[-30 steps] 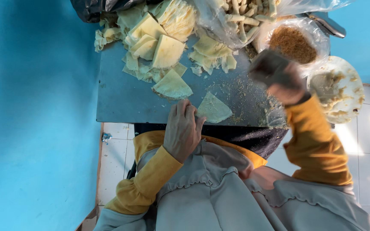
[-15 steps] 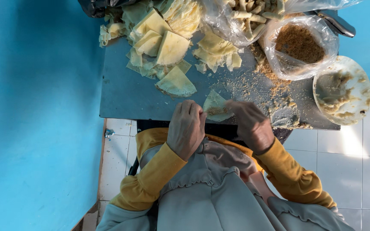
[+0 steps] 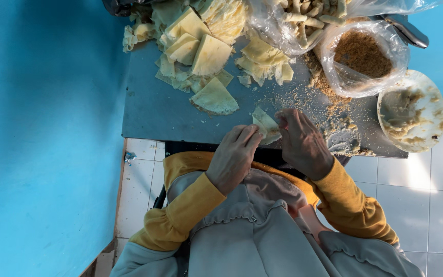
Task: The person sits at a metal table and folds small square pieces of pale dough by hand, pinching the edges closed over a small amount of brown filling taken from a plastic-lined container, and sets the folded piece aside before picking up the next square. Folded pieces accumulate on the table among a pile of unfolded dough squares.
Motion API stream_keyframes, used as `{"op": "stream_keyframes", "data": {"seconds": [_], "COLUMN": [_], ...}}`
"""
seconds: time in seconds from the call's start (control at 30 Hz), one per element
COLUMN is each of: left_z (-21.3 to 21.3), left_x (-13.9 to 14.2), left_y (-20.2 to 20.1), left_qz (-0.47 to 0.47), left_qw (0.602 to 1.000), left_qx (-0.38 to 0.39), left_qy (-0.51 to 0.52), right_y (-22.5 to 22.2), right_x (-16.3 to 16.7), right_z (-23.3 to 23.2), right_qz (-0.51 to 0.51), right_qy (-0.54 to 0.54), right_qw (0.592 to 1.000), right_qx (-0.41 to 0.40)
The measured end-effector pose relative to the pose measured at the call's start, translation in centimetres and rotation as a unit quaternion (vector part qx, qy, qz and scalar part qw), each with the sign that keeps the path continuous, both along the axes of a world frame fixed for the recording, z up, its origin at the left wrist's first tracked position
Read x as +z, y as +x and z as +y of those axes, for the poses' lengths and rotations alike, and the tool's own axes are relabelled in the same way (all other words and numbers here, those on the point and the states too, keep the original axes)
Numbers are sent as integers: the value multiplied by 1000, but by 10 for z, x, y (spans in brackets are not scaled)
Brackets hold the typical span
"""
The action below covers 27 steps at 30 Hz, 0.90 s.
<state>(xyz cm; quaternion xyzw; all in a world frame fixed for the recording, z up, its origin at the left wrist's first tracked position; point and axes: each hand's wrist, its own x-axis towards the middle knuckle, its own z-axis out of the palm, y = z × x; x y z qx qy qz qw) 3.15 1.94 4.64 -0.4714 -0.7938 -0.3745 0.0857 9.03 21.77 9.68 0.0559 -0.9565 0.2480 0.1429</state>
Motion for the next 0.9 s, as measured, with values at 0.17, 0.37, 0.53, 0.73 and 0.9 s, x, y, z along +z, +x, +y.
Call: {"op": "stream_keyframes", "data": {"seconds": [0.17, 0.37, 0.53, 0.73, 0.9], "left_z": [-3, -10, -18, -20, -20], "left_x": [0, 1, 0, -2, -3], "left_y": [-4, -11, -21, -24, -24], "left_qz": [16, -49, -102, -116, -115], "left_qw": [1000, 998, 992, 990, 991], "left_qx": [20, 2, -25, -33, -34], "left_qy": [-4, 42, 66, 67, 61], "right_y": [2, -2, -54, -107, -114], "right_x": [9, 16, 23, -14, -20], "right_z": [0, 48, 149, 165, 163], "right_qz": [-37, 2, 104, 123, 83], "right_qy": [-68, -28, 78, 107, 120], "right_qw": [997, 995, 986, 981, 978], "right_qx": [-17, -96, -105, -105, -147]}}
